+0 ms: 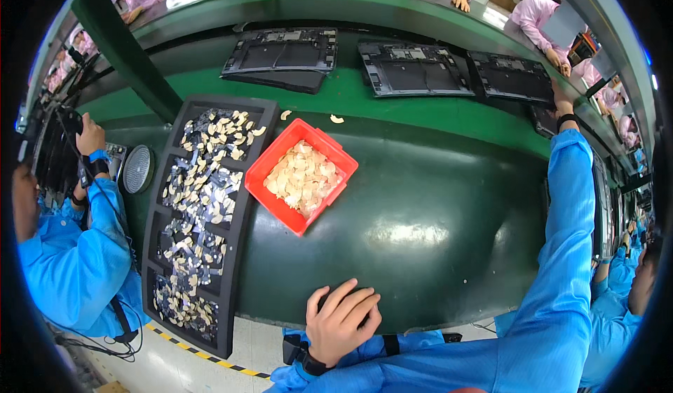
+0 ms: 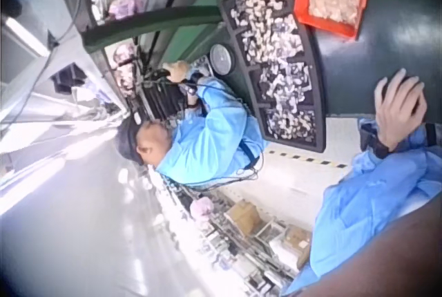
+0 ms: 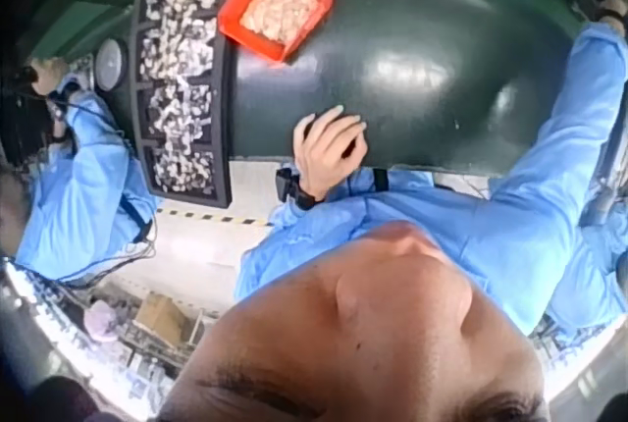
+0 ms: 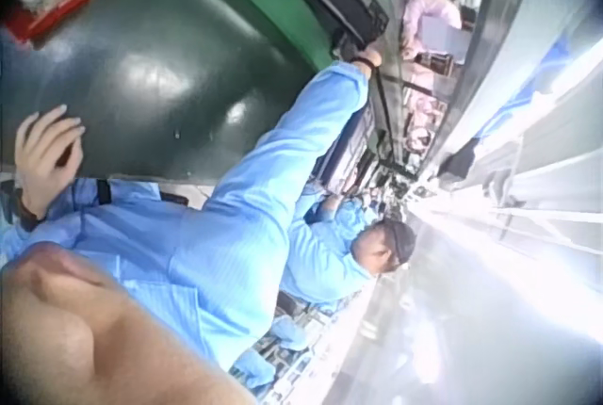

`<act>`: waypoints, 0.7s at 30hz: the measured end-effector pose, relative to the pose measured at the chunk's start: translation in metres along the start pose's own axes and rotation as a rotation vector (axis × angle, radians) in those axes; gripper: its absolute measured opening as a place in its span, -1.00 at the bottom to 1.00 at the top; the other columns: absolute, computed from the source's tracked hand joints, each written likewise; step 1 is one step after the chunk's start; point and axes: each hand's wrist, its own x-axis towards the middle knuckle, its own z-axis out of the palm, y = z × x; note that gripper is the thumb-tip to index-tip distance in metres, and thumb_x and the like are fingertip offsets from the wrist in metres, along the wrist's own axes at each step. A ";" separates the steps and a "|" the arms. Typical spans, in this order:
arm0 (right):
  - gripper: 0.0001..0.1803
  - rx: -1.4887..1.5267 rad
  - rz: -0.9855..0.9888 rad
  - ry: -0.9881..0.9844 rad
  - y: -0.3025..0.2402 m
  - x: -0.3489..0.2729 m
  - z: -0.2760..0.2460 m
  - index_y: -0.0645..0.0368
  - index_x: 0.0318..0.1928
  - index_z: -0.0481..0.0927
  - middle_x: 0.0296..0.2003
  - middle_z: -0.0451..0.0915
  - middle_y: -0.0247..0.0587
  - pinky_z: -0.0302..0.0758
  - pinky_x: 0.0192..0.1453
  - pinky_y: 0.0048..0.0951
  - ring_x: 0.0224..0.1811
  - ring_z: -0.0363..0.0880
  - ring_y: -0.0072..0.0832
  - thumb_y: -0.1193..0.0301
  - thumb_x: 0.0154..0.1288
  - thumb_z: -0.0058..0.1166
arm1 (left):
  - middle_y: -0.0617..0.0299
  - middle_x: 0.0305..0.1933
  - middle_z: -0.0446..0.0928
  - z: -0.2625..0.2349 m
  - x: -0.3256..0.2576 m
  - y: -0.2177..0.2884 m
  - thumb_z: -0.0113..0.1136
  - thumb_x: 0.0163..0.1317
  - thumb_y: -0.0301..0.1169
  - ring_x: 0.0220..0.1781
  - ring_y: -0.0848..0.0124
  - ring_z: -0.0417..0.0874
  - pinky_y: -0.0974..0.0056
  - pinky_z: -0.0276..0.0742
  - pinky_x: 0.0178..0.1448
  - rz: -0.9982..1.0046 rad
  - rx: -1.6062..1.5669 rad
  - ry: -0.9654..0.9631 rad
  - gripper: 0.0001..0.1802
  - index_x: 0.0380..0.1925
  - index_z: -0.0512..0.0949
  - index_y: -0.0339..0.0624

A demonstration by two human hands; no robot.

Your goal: The person assembles internal components into a laptop chassis by hand, taking internal cables and circuit boards from a component tray and placing them into the chassis.

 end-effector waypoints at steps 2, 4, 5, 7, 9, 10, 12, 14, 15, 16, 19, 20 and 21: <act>-0.19 -0.380 -0.073 -0.068 0.015 -0.003 0.027 0.00 0.53 0.41 0.48 0.46 0.08 0.38 0.51 -0.16 0.48 0.44 0.05 -0.28 0.55 -0.08 | 0.53 -0.14 0.80 0.000 -0.003 0.002 0.46 0.09 -0.34 0.12 0.44 0.76 0.13 0.36 0.36 -0.034 0.030 -0.023 -0.90 -0.35 0.83 0.14; -0.22 -0.817 -0.405 0.033 0.001 0.007 0.010 0.06 0.44 0.54 0.43 0.49 0.14 0.41 0.48 -0.08 0.44 0.46 0.18 -0.27 0.53 -0.07 | 0.55 -0.14 0.80 0.000 -0.003 -0.001 0.47 0.09 -0.32 0.11 0.45 0.75 0.14 0.36 0.35 -0.035 0.003 -0.027 -0.89 -0.35 0.83 0.16; -0.25 -0.855 -0.386 -0.118 -0.010 -0.024 0.059 0.09 0.36 0.61 0.35 0.57 0.14 0.45 0.44 -0.06 0.38 0.52 0.18 -0.25 0.53 -0.05 | 0.59 -0.11 0.79 -0.002 -0.001 0.005 0.45 0.13 -0.29 0.12 0.49 0.75 0.15 0.37 0.35 -0.073 0.064 -0.068 -0.89 -0.32 0.83 0.19; -0.33 -0.859 -0.426 -0.102 -0.043 -0.047 0.072 0.15 0.11 0.77 0.08 0.76 0.13 0.57 0.29 -0.03 0.18 0.69 0.14 -0.20 0.53 -0.01 | 0.66 -0.08 0.78 0.000 0.003 0.006 0.45 0.16 -0.26 0.13 0.54 0.73 0.17 0.37 0.35 -0.066 0.066 -0.105 -0.88 -0.28 0.82 0.25; -0.30 -0.673 -0.571 -0.223 -0.128 -0.111 0.138 0.20 0.05 0.78 -0.03 0.78 0.15 0.61 0.22 -0.07 0.09 0.75 0.06 -0.22 0.50 0.01 | 0.63 -0.11 0.79 0.000 0.005 0.009 0.46 0.12 -0.28 0.13 0.51 0.74 0.16 0.36 0.35 -0.087 0.084 -0.114 -0.88 -0.31 0.83 0.24; -0.22 -0.404 -0.656 -0.238 -0.160 -0.140 0.153 0.26 -0.03 0.79 -0.14 0.79 0.15 0.63 0.14 -0.11 -0.02 0.79 -0.02 -0.30 0.45 0.05 | 0.61 -0.14 0.80 -0.001 0.007 0.009 0.47 0.09 -0.30 0.12 0.48 0.74 0.15 0.36 0.35 -0.073 0.068 -0.101 -0.88 -0.35 0.83 0.24; -0.07 -0.640 -0.515 -0.570 -0.254 -0.210 0.193 0.37 -0.13 0.79 -0.15 0.78 0.22 0.62 0.15 -0.11 -0.03 0.79 0.01 -0.41 0.45 -0.04 | 0.62 -0.14 0.79 -0.004 0.005 0.010 0.48 0.08 -0.30 0.13 0.49 0.74 0.14 0.35 0.36 -0.105 0.075 -0.115 -0.87 -0.34 0.83 0.26; 0.11 -0.920 -0.478 -0.654 -0.286 -0.244 0.235 0.49 -0.20 0.78 -0.11 0.76 0.36 0.59 0.24 -0.08 0.02 0.76 0.16 -0.52 0.44 -0.21 | 0.64 -0.13 0.79 -0.006 0.005 0.008 0.48 0.08 -0.29 0.13 0.49 0.73 0.16 0.36 0.36 -0.102 0.058 -0.110 -0.87 -0.33 0.82 0.25; 0.18 -0.928 -0.519 -0.670 -0.285 -0.250 0.251 0.54 -0.17 0.77 -0.09 0.74 0.42 0.56 0.27 -0.04 0.05 0.73 0.23 -0.56 0.42 -0.28 | 0.64 -0.13 0.79 -0.007 0.004 0.006 0.48 0.08 -0.29 0.13 0.49 0.73 0.16 0.36 0.36 -0.113 0.063 -0.106 -0.87 -0.33 0.82 0.25; 0.25 -0.930 -0.567 -0.690 -0.283 -0.261 0.272 0.59 -0.13 0.75 -0.07 0.73 0.49 0.53 0.31 0.00 0.07 0.71 0.31 -0.60 0.40 -0.35 | 0.63 -0.11 0.79 -0.007 0.004 0.004 0.48 0.10 -0.28 0.14 0.49 0.73 0.16 0.37 0.35 -0.100 0.049 -0.100 -0.87 -0.31 0.82 0.24; 0.28 -0.750 -0.478 -0.672 -0.236 -0.206 0.307 0.50 0.09 0.72 0.04 0.69 0.50 0.42 0.46 0.02 0.28 0.60 0.37 -0.65 0.33 -0.35 | 0.61 -0.06 0.79 -0.006 0.005 0.001 0.47 0.13 -0.28 0.17 0.49 0.73 0.17 0.41 0.33 -0.097 -0.002 -0.081 -0.85 -0.26 0.82 0.23; 0.18 -0.767 -0.495 -0.608 -0.211 -0.186 0.313 0.44 0.26 0.64 0.14 0.68 0.41 0.38 0.50 0.02 0.38 0.54 0.29 -0.57 0.39 -0.24 | 0.59 -0.04 0.78 -0.006 0.005 0.002 0.47 0.15 -0.27 0.19 0.49 0.73 0.16 0.43 0.32 -0.083 -0.038 -0.082 -0.84 -0.23 0.82 0.22; -0.02 -0.658 -0.503 -0.764 -0.236 -0.227 0.329 0.29 0.39 0.56 0.22 0.68 0.27 0.34 0.54 -0.02 0.43 0.50 0.22 -0.40 0.45 -0.04 | 0.57 0.01 0.77 -0.010 -0.001 0.005 0.46 0.19 -0.26 0.22 0.48 0.72 0.15 0.46 0.32 -0.138 -0.013 -0.081 -0.80 -0.16 0.82 0.20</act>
